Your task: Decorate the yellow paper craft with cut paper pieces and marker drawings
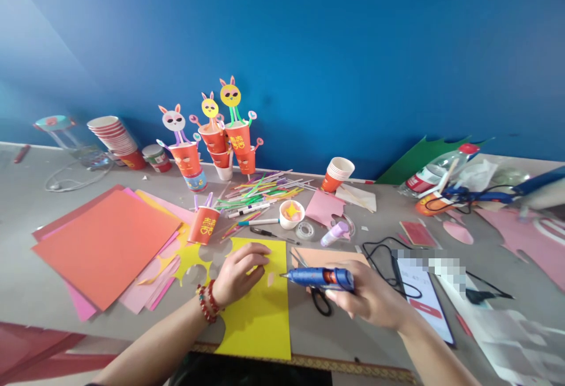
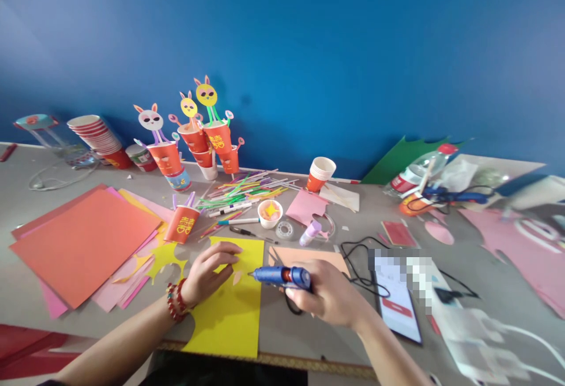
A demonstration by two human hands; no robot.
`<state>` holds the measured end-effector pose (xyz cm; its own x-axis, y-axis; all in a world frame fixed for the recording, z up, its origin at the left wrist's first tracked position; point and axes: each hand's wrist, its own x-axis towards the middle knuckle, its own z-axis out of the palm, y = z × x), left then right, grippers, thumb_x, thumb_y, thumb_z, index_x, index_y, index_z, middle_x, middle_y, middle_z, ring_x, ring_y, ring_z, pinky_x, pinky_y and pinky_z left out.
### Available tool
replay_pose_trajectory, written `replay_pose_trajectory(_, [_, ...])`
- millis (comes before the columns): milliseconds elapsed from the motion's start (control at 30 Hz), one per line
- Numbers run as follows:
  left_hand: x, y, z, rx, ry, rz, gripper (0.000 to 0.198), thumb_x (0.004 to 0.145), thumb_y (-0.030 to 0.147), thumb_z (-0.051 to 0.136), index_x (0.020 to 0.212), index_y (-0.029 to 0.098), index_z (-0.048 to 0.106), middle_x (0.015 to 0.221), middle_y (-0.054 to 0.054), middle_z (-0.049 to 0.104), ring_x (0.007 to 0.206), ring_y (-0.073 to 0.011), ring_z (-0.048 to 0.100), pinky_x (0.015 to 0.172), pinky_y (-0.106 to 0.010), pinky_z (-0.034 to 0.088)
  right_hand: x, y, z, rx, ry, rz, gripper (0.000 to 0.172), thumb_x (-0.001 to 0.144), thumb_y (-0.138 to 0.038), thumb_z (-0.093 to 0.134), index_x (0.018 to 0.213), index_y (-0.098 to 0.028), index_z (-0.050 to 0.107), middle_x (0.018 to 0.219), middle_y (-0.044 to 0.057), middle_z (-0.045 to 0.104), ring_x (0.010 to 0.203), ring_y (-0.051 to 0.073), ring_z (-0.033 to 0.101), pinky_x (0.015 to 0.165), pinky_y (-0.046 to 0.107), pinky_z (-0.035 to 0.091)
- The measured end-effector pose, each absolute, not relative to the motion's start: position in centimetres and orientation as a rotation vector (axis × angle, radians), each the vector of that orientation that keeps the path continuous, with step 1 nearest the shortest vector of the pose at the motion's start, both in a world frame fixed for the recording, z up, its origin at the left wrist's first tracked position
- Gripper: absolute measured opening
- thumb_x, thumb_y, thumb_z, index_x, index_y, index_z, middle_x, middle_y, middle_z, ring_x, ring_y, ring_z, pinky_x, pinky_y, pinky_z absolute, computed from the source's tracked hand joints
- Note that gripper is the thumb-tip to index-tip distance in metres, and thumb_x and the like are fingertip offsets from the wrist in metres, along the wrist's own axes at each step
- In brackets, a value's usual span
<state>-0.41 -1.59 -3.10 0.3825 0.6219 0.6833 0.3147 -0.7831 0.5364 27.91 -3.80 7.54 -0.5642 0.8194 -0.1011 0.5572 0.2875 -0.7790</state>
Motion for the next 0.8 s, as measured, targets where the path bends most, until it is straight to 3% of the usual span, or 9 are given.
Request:
replay_pose_trajectory(167, [-0.6, -1.7, -3.2, 2.316, 0.823, 1.378, 0.023, 0.09, 0.004, 0.053, 0.103, 0.022, 0.058, 0.105, -0.009, 0.069, 0.098, -0.0181, 0.068, 0.083, -0.03, 0.057, 28.5, -4.2, 7.8, -1.232, -2.29, 1.126, 0.017, 0.08, -0.023, 0.056, 0.08, -0.018, 0.073, 0.064, 0.0, 0.065, 0.059, 0.015, 0.055, 0.054, 0.021, 0.04])
replay_pose_trajectory(267, [-0.8, -1.7, -3.1, 2.308, 0.834, 1.384, 0.023, 0.09, 0.003, 0.053, 0.103, 0.021, 0.058, 0.105, -0.01, 0.069, 0.098, -0.0187, 0.068, 0.083, -0.03, 0.057, 30.2, -4.4, 7.2, -1.239, -2.043, 1.18, 0.023, 0.085, -0.029, 0.055, 0.097, -0.016, 0.07, 0.068, 0.002, 0.067, 0.053, 0.015, 0.055, 0.051, 0.024, 0.042])
replay_pose_trajectory(367, [-0.9, -1.6, -3.1, 2.303, 0.842, 1.385, 0.023, 0.089, 0.003, 0.053, 0.103, 0.02, 0.059, 0.105, -0.01, 0.069, 0.097, -0.0185, 0.069, 0.082, -0.029, 0.057, 33.1, -3.3, 6.2, -1.389, -1.684, 0.881, 0.036, 0.097, -0.041, 0.041, 0.102, -0.014, 0.064, 0.055, -0.001, 0.056, 0.051, 0.017, 0.054, 0.055, 0.027, 0.045])
replay_pose_trajectory(467, [-0.7, -1.5, -3.1, 2.311, 0.809, 1.41, 0.023, 0.089, 0.003, 0.053, 0.102, 0.021, 0.059, 0.104, -0.01, 0.07, 0.096, -0.0185, 0.069, 0.081, -0.028, 0.057, 36.7, -0.6, 4.9, -1.761, -1.599, 0.389, 0.037, 0.102, -0.04, 0.029, 0.109, -0.016, 0.056, 0.067, 0.001, 0.06, 0.062, 0.019, 0.061, 0.065, 0.029, 0.049])
replay_pose_trajectory(533, [-0.6, -1.5, -3.1, 2.313, 0.792, 1.425, 0.023, 0.089, 0.003, 0.053, 0.102, 0.021, 0.06, 0.103, -0.009, 0.07, 0.095, -0.0186, 0.07, 0.08, -0.028, 0.058, 38.7, 1.6, 3.7, -2.06, -1.622, 0.155, 0.031, 0.099, -0.039, 0.035, 0.113, -0.017, 0.053, 0.086, 0.007, 0.065, 0.077, 0.023, 0.066, 0.071, 0.031, 0.05])
replay_pose_trajectory(633, [-0.6, -1.6, -3.3, 2.305, 0.803, 1.427, 0.023, 0.089, 0.004, 0.054, 0.103, 0.021, 0.06, 0.104, -0.01, 0.07, 0.096, -0.0189, 0.07, 0.08, -0.03, 0.058, 40.5, 4.1, 1.3, -2.226, -1.631, 0.058, 0.028, 0.092, -0.032, 0.047, 0.113, -0.014, 0.053, 0.112, 0.019, 0.062, 0.094, 0.031, 0.064, 0.075, 0.038, 0.048])
replay_pose_trajectory(800, [-0.6, -1.7, -3.2, 2.267, 0.808, 1.428, 0.022, 0.09, 0.005, 0.053, 0.103, 0.021, 0.059, 0.104, -0.01, 0.069, 0.095, -0.0189, 0.069, 0.081, -0.031, 0.058, 41.7, 5.7, -1.7, -2.395, -1.746, 0.067, 0.023, 0.084, -0.024, 0.058, 0.104, -0.013, 0.06, 0.1, 0.019, 0.066, 0.099, 0.035, 0.063, 0.08, 0.042, 0.048])
